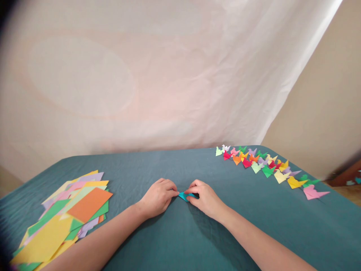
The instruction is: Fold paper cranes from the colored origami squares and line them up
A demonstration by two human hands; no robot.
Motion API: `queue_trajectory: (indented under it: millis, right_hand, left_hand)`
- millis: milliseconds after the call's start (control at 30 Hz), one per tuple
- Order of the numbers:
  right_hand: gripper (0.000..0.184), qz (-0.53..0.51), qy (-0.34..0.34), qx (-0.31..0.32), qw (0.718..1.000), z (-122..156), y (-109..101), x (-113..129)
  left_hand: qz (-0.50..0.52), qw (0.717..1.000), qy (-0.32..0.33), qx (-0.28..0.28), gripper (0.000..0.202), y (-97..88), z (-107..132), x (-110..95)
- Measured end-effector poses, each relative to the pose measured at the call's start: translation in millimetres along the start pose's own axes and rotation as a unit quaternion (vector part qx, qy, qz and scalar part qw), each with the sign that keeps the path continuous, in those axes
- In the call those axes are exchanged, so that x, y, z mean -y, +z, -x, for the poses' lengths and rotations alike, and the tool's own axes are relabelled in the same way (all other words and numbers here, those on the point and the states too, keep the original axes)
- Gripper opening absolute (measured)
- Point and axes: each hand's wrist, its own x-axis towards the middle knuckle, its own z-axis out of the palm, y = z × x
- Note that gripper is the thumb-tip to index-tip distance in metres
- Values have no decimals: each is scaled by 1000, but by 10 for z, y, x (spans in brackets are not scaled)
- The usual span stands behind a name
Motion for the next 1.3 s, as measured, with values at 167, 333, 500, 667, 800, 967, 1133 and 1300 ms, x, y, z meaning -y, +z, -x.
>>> queue_trajectory:
  millis: [167, 333, 500, 667, 800, 967, 1133, 1300]
  right_hand:
    - [17, 5, -5, 11, 1000, -8, -7, -21]
    - [16, -1, -13, 16, 1000, -21, -16, -51]
    - [17, -22, -17, 26, 999, -35, -32, -88]
    - [19, -41, -20, 32, 998, -51, -56, -101]
    - [21, -45, -11, 32, 998, -64, -61, -125]
    - [21, -42, -14, 25, 999, -65, -48, -137]
    - [19, -31, -10, 22, 999, -55, -44, -121]
    - [17, -8, 3, 18, 1000, -44, -43, -109]
  left_hand:
    - [-22, 1000, 3, -21, 25, -11, -2, -76]
    - [-46, 998, 33, -16, 21, -8, -4, -213]
    - [-53, 998, 36, -1, 18, -8, -12, -281]
    - [-50, 998, 27, 11, 20, -13, -12, -291]
    - [-45, 999, 25, 11, 21, -19, -8, -287]
    - [-35, 999, 23, 3, 23, -41, -3, -268]
    - [-19, 1000, 19, -9, 24, -10, 0, -224]
    - [-16, 1000, 14, -15, 27, 0, 4, -191]
